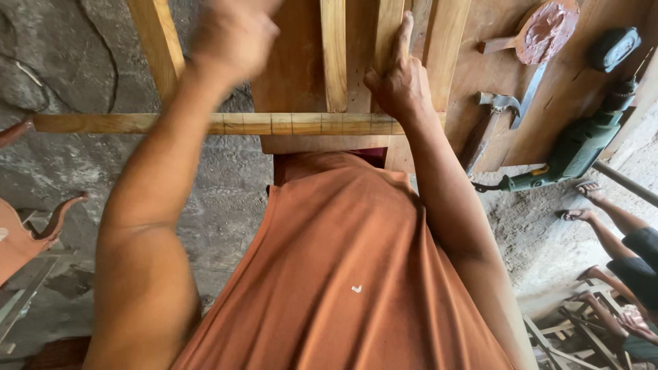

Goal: The person mixes a reddish paste on a wooden palette using a putty knife, then applies the paste to a wooden slat and attaches it to a chair frame. The person uses a power drill to secure the slat to the frame.

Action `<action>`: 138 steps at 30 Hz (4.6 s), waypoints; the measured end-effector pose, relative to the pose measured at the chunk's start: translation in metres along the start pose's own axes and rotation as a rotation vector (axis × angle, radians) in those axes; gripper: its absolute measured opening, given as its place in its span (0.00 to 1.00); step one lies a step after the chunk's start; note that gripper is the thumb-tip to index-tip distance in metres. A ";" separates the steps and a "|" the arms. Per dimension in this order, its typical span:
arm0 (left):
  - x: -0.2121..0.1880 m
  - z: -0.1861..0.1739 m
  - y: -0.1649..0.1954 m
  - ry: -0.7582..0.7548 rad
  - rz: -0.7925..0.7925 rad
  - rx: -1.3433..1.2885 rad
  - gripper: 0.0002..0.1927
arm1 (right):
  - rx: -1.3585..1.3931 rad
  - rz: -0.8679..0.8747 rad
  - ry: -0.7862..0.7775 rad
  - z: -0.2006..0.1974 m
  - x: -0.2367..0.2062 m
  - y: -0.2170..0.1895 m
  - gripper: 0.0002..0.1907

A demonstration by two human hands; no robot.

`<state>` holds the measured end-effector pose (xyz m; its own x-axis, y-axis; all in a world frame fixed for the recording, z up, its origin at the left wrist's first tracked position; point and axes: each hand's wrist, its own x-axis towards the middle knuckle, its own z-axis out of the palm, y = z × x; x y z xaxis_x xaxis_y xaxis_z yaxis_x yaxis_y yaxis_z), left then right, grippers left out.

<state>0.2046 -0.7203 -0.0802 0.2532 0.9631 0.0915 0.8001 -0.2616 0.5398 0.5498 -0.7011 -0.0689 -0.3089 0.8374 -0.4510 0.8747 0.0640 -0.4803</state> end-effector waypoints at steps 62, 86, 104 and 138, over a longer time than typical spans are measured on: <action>-0.001 0.031 0.066 -0.682 0.403 0.110 0.65 | -0.005 -0.035 0.022 0.008 0.004 0.005 0.58; 0.012 0.025 0.071 -0.600 0.539 -0.038 0.60 | -0.012 -0.012 -0.022 0.002 0.005 -0.002 0.58; 0.011 0.016 0.066 -0.607 0.524 -0.013 0.59 | 0.233 0.466 0.787 -0.101 -0.151 0.162 0.25; 0.015 0.006 0.066 -0.652 0.503 0.263 0.59 | 1.922 0.212 0.920 -0.015 -0.273 0.417 0.14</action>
<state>0.2641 -0.7236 -0.0482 0.8084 0.5208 -0.2743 0.5883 -0.7310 0.3458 1.0046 -0.8947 -0.1355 0.4603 0.7517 -0.4724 -0.6879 -0.0344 -0.7250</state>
